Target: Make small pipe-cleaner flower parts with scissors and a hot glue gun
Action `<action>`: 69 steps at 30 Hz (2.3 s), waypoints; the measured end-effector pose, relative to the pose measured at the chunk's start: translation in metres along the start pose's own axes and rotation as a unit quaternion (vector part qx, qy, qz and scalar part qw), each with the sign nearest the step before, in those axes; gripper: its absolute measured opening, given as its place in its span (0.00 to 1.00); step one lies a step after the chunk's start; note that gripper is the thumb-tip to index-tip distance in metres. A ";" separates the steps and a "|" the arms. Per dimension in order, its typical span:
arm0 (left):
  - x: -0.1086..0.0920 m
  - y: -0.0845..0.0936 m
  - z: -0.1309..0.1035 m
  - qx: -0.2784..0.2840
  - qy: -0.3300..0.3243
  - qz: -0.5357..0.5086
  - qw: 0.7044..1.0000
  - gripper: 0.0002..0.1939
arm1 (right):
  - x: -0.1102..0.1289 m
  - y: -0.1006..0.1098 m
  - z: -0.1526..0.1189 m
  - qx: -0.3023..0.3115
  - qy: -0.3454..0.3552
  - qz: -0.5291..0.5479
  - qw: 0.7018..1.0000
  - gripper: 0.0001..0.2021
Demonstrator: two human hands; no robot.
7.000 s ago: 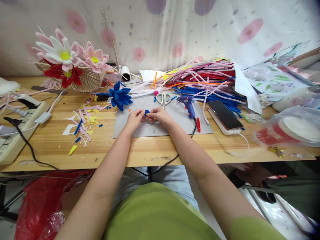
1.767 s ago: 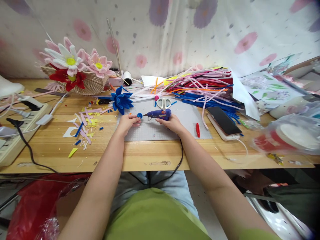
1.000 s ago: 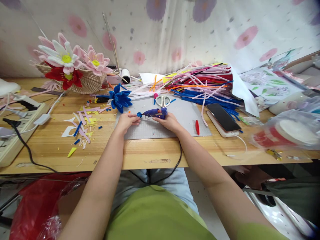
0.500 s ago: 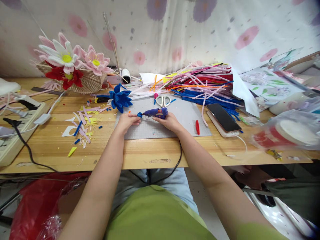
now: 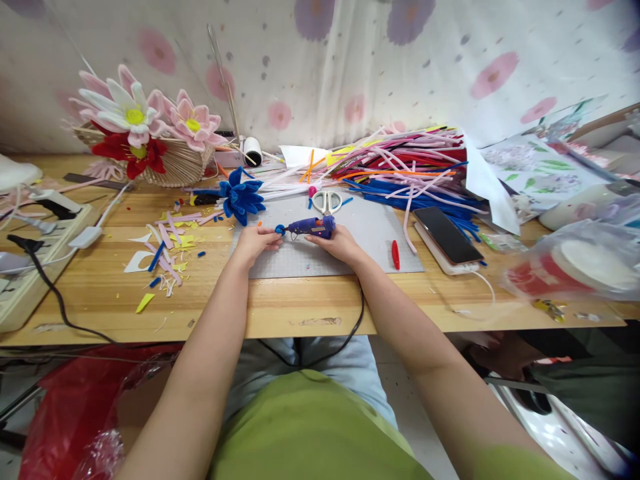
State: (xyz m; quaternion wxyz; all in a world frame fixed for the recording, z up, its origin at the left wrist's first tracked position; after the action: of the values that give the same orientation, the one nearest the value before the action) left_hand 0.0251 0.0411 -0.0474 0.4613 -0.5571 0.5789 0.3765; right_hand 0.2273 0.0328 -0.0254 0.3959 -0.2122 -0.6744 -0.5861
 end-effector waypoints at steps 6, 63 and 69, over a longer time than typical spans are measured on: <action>0.000 0.001 0.000 0.001 0.001 -0.007 1.000 0.09 | -0.014 0.010 0.001 -0.033 -0.014 0.034 0.999 0.21; 0.003 -0.008 0.010 -0.025 -0.169 0.199 0.965 0.09 | 0.010 -0.034 0.038 -0.023 0.150 0.152 0.977 0.23; 0.007 -0.016 0.013 0.038 -0.137 0.098 0.985 0.13 | 0.002 -0.038 0.043 0.019 0.124 0.264 0.956 0.21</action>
State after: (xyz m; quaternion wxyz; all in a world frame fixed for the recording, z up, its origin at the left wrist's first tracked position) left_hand 0.0426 0.0497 -0.0561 0.5183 -0.4224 0.5759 0.4704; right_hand 0.1858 0.0656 -0.0476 0.6213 -0.3006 -0.5509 -0.4691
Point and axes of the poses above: each hand's wrist, its own z-axis towards the middle knuckle, its own y-axis out of the back of the hand, x = y × z, the point moved 6 cm from there along z, towards the middle knuckle, and after that the axes turned 10 degrees about x, right-handed, at the moved point
